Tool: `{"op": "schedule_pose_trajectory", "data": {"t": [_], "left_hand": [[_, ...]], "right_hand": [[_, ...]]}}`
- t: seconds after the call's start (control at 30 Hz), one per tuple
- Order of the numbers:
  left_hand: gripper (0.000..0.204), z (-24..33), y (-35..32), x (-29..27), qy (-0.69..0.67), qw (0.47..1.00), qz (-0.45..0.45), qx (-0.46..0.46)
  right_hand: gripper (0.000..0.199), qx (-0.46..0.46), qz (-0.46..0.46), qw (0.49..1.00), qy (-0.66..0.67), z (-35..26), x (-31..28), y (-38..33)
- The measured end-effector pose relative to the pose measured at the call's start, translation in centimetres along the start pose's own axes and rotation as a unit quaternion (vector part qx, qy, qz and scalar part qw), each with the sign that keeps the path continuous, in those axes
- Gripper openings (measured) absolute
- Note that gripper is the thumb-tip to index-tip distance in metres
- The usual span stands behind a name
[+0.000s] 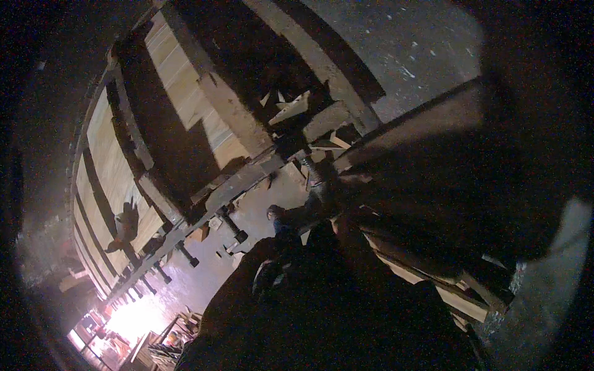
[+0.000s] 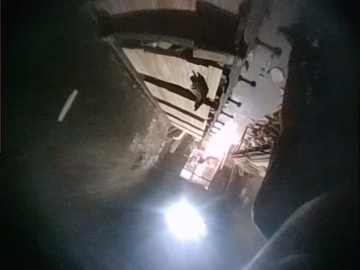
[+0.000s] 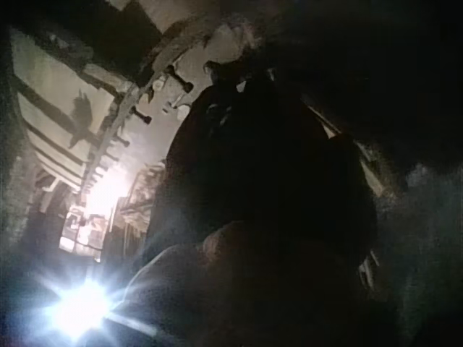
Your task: The person applies glue to wooden planks using a brush and assembles them into a larger panel. They repeatedly dip the brush into a container, spread glue on the wood, and place the planks together.
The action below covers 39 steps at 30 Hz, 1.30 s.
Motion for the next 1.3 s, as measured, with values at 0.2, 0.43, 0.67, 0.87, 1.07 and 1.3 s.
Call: {"op": "schedule_pose_trajectory", "data": {"t": [0.2,0.43,0.67,0.87,1.07,1.3], "left_hand": [[0.036,-2.7,-0.3,3.6,-0.035,0.999,-0.01,0.017],[0.036,-12.6,-4.6,9.9,-0.072,0.995,-0.067,0.009],[0.035,-23.0,-12.8,12.4,-0.079,0.995,-0.062,-0.015],[0.04,-26.8,-12.8,10.8,-0.103,0.979,0.134,-0.116],[0.041,-30.3,-9.4,11.9,-0.086,0.986,0.06,-0.129],[0.036,-31.4,-10.2,12.7,-0.022,0.984,0.14,-0.103]], "right_hand": [[0.034,-0.009,-0.002,0.987,-0.162,1.9,-1.2,-2.8],[0.032,-0.005,-0.107,0.926,-0.362,12.6,1.4,-5.3],[0.027,-0.049,-0.174,0.846,-0.502,21.1,11.4,-8.7],[0.032,-0.038,-0.142,0.884,-0.444,25.4,12.7,-9.2],[0.038,-0.141,-0.148,0.823,-0.53,26.1,14.5,-7.5],[0.042,-0.011,-0.218,0.859,-0.462,26.3,10.3,-5.4]]}}
Point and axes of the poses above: each hand's wrist, its own y-axis towards the middle knuckle, its own x-axis out of the palm, z = x × y, the point moved 5 cm from there along y, towards the middle knuckle
